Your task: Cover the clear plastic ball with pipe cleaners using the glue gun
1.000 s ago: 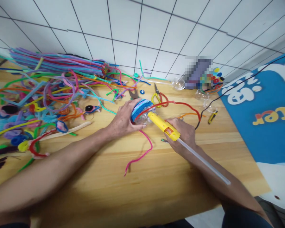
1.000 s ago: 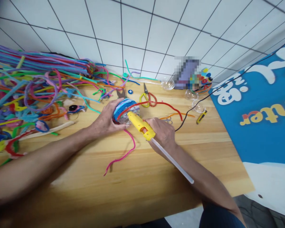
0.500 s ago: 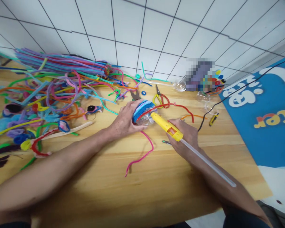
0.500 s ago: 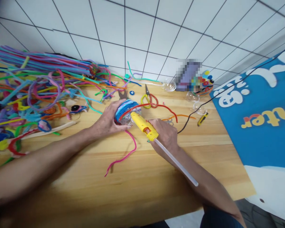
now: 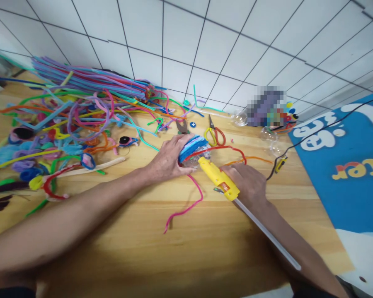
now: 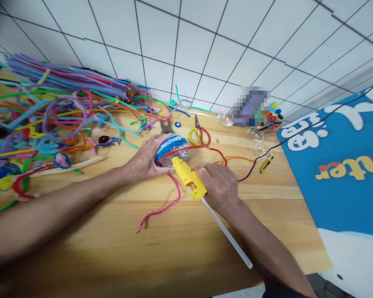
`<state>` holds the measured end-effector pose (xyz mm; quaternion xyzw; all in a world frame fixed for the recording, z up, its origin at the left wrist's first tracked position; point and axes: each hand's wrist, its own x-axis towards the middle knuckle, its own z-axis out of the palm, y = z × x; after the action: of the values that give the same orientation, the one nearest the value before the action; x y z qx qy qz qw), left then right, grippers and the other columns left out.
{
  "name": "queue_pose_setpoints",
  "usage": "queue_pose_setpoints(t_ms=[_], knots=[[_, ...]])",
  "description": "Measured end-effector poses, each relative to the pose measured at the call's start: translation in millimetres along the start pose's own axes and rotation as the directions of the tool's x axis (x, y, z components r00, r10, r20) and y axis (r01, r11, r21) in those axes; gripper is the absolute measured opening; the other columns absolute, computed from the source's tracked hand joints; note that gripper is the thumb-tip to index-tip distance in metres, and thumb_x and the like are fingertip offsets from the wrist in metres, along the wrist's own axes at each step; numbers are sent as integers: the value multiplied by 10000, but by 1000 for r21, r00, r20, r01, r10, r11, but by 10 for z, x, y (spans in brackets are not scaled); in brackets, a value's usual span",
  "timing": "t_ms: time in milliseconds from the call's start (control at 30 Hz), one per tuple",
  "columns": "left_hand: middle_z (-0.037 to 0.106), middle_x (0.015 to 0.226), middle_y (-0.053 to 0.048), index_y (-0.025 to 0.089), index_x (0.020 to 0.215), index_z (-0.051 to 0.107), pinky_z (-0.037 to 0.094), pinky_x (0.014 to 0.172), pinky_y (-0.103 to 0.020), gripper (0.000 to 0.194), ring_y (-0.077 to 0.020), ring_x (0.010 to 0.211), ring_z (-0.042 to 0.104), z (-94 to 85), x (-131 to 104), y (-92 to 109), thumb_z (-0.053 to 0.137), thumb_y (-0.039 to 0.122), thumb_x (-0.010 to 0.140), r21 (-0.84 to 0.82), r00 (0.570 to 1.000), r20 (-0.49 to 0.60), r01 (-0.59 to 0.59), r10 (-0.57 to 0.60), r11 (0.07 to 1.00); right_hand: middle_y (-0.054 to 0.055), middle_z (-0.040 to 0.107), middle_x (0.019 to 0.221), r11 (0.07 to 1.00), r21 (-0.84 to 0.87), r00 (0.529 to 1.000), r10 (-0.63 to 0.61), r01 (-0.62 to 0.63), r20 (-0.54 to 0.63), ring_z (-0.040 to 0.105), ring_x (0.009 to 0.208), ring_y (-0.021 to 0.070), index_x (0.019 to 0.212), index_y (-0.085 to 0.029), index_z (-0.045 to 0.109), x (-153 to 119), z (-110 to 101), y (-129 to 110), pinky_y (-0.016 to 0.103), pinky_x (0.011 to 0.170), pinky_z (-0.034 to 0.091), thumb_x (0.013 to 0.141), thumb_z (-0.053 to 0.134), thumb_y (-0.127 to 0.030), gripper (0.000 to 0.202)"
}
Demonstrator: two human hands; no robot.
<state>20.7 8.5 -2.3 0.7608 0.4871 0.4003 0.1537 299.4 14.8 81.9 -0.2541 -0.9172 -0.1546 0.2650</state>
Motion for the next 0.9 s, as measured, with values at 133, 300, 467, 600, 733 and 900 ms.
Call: queue_pose_setpoints(t_ms=[133, 300, 467, 600, 733, 900], knots=[[572, 1625, -156, 287, 1661, 378, 498, 1223, -555, 1032, -389, 1510, 566, 3, 0, -5, 938, 445, 809, 2, 1000, 1, 13, -13, 1000, 22, 680, 715, 999, -19, 1000, 30, -30, -7, 618, 654, 169, 991, -194, 739, -29, 34, 6, 312, 655, 421, 1123, 480, -274, 301], [569, 1628, -156, 282, 1661, 378, 499, 1218, -552, 1035, -391, 1511, 562, 2, -1, -6, 938, 441, 806, -4, 1000, 5, 4, -4, 1000, 28, 673, 718, 999, 13, 999, 37, -37, -5, 614, 668, 178, 992, -196, 748, -78, 82, 3, 328, 669, 414, 1117, 509, -308, 292], [565, 1628, -163, 281, 1658, 368, 480, 1234, -576, 1016, -396, 1515, 556, -8, 2, 8, 921, 429, 819, 2, 1000, 13, 12, -12, 1000, 25, 676, 717, 998, 8, 998, 62, -62, -27, 597, 641, 165, 979, -186, 741, -79, 101, 13, 316, 645, 405, 1115, 501, -286, 294], [567, 1625, -163, 285, 1660, 367, 481, 1234, -575, 1030, -398, 1515, 556, -7, 3, 0, 931, 433, 812, 0, 1000, 8, -3, 3, 1000, 29, 696, 740, 999, 10, 998, 52, -52, -22, 623, 676, 168, 1000, -203, 753, -98, 125, 2, 316, 677, 417, 1100, 514, -255, 264], [571, 1620, -165, 280, 1660, 375, 494, 1224, -560, 1036, -397, 1512, 561, 3, 2, -17, 939, 430, 805, -2, 1000, -6, -14, 14, 1000, 19, 670, 714, 998, 6, 997, 67, -67, -47, 607, 660, 164, 986, -198, 750, -109, 139, 23, 313, 664, 405, 1118, 491, -274, 301], [574, 1621, -164, 274, 1666, 370, 484, 1240, -567, 1051, -394, 1509, 566, 4, 0, -22, 938, 449, 799, -9, 1000, 0, -6, 6, 1000, 21, 685, 739, 998, 20, 997, 67, -66, -46, 609, 664, 157, 1000, -191, 753, -116, 147, 31, 304, 668, 407, 1137, 475, -307, 331]])
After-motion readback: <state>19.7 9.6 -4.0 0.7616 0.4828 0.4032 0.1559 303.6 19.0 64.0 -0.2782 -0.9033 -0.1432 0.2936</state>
